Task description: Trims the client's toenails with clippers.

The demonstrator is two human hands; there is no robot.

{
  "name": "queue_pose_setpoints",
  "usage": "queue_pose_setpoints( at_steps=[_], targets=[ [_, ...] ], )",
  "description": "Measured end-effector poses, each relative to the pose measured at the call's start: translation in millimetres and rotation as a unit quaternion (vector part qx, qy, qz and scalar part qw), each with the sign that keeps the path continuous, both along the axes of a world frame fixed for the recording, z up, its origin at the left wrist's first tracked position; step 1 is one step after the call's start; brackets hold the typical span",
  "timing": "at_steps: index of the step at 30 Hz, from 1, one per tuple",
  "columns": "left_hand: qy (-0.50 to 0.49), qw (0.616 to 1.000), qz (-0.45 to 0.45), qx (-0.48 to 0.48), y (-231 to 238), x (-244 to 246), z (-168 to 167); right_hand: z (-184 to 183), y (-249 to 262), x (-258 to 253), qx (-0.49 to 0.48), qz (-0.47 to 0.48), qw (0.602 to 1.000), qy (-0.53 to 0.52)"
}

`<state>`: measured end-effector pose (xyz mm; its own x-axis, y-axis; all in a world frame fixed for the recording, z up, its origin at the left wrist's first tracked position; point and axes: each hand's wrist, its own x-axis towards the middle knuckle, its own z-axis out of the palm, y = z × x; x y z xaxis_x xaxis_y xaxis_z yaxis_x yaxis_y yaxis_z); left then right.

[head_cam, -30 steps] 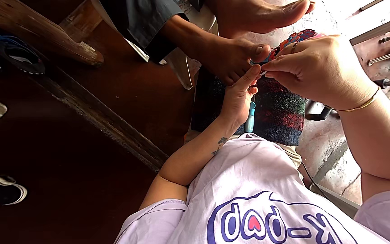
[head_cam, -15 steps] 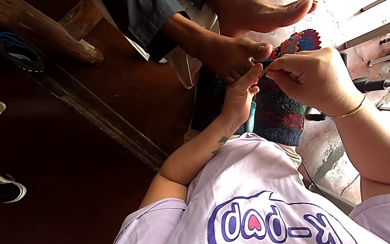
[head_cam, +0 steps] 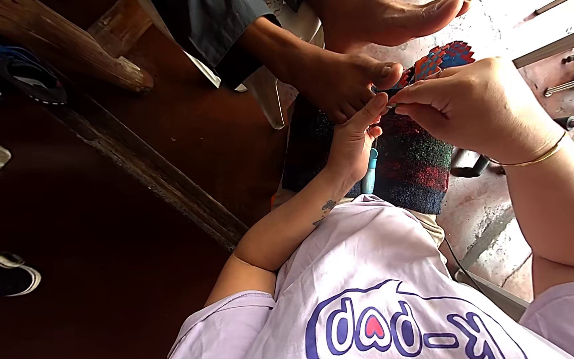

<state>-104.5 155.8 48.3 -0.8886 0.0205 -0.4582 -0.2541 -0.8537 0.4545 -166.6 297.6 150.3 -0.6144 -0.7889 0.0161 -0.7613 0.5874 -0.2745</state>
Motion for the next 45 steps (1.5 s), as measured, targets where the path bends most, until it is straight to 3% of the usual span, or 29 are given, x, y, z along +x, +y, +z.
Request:
queue_pose_setpoints(
  at_steps=[8,15,26,31,38,45],
  targets=[
    [0.001,1.0,-0.003,-0.002,0,-1,-3,11,-12,-5,0.077,0.028,0.996,0.027],
    [0.0,1.0,-0.001,0.0,0,-1,-4,7,-8,-10,0.057,0.013,0.998,-0.01],
    [-0.001,1.0,-0.001,-0.003,1,-1,-5,-8,-3,-2,0.022,0.059,0.994,0.089],
    [0.002,1.0,-0.002,-0.001,1,-1,-4,-5,2,-6,0.003,0.053,0.998,0.039],
    [0.01,1.0,-0.004,-0.001,1,-1,-4,0,-5,-3,0.042,0.079,0.99,0.106],
    [0.007,1.0,0.003,0.0,1,-1,-4,-1,-7,-4,0.044,0.061,0.992,0.101]
  ],
)
